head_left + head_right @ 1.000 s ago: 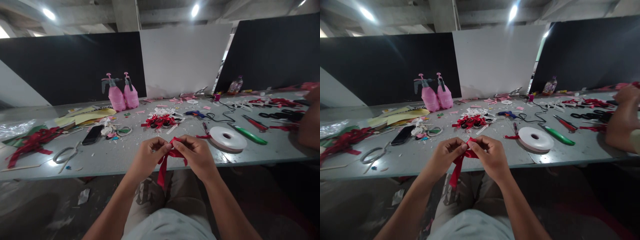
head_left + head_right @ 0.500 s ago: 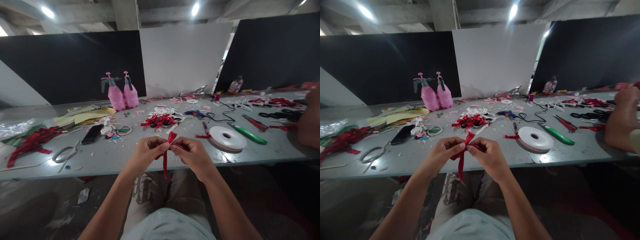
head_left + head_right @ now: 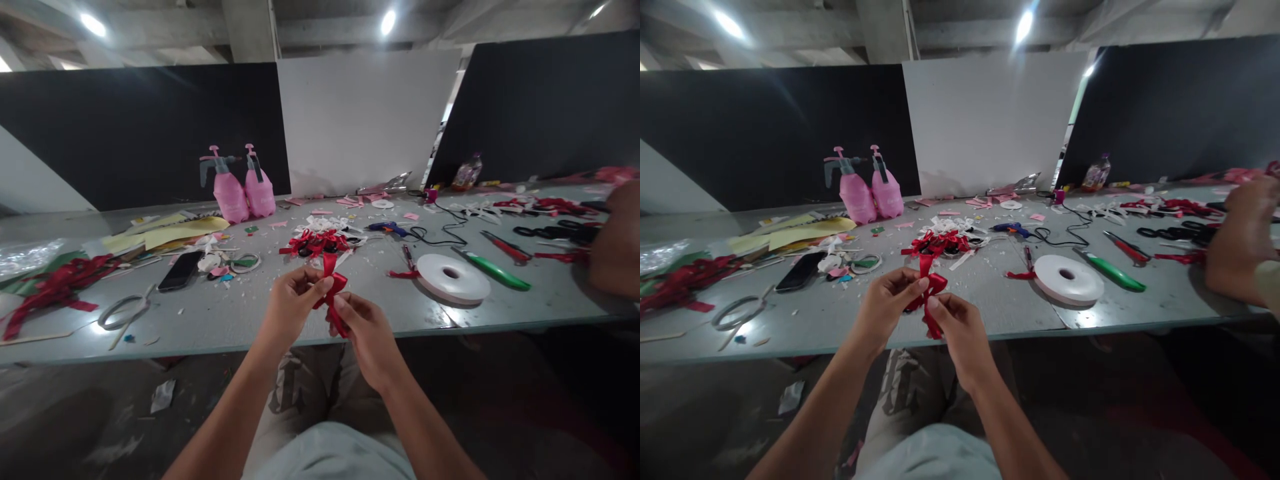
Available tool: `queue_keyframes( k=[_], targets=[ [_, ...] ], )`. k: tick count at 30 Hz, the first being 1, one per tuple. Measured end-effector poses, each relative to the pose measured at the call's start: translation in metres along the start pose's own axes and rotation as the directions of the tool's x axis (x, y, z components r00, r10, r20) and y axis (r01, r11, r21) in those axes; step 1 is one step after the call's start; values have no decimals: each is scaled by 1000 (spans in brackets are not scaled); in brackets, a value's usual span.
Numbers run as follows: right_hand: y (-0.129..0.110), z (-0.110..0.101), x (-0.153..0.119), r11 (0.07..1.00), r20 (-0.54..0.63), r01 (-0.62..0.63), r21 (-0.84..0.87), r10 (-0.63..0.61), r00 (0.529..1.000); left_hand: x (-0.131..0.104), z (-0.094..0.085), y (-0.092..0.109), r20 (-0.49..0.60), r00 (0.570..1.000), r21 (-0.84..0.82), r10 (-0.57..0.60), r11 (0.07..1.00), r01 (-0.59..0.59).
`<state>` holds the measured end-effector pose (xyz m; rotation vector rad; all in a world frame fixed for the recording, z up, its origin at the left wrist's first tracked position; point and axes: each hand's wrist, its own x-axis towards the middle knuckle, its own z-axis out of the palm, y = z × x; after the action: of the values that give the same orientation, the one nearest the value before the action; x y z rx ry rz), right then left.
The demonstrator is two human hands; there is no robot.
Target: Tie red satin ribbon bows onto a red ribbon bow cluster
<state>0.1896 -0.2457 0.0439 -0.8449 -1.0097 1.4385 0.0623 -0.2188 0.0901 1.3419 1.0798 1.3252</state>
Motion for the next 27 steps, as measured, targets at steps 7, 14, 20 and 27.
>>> queue_keyframes(
  k=[7, 14, 20, 27],
  targets=[
    [6, -7, 17, 841, -76, 178, -511, -250, 965, 21, 1, -26, 20, 991, -102, -130, 986, 132],
    [10, -29, 43, 795, -114, 138, -590, -252, 961, 45, -3, -50, 200, 943, -128, -267, 947, 295],
    [3, -37, 53, 732, -33, 155, -664, -235, 971, 59, -5, -56, 217, 940, -34, -262, 961, 276],
    [-67, -135, 153, 202, -166, -96, -975, -368, 915, 105, -13, -46, 118, 973, -16, -197, 980, 201]
  ],
)
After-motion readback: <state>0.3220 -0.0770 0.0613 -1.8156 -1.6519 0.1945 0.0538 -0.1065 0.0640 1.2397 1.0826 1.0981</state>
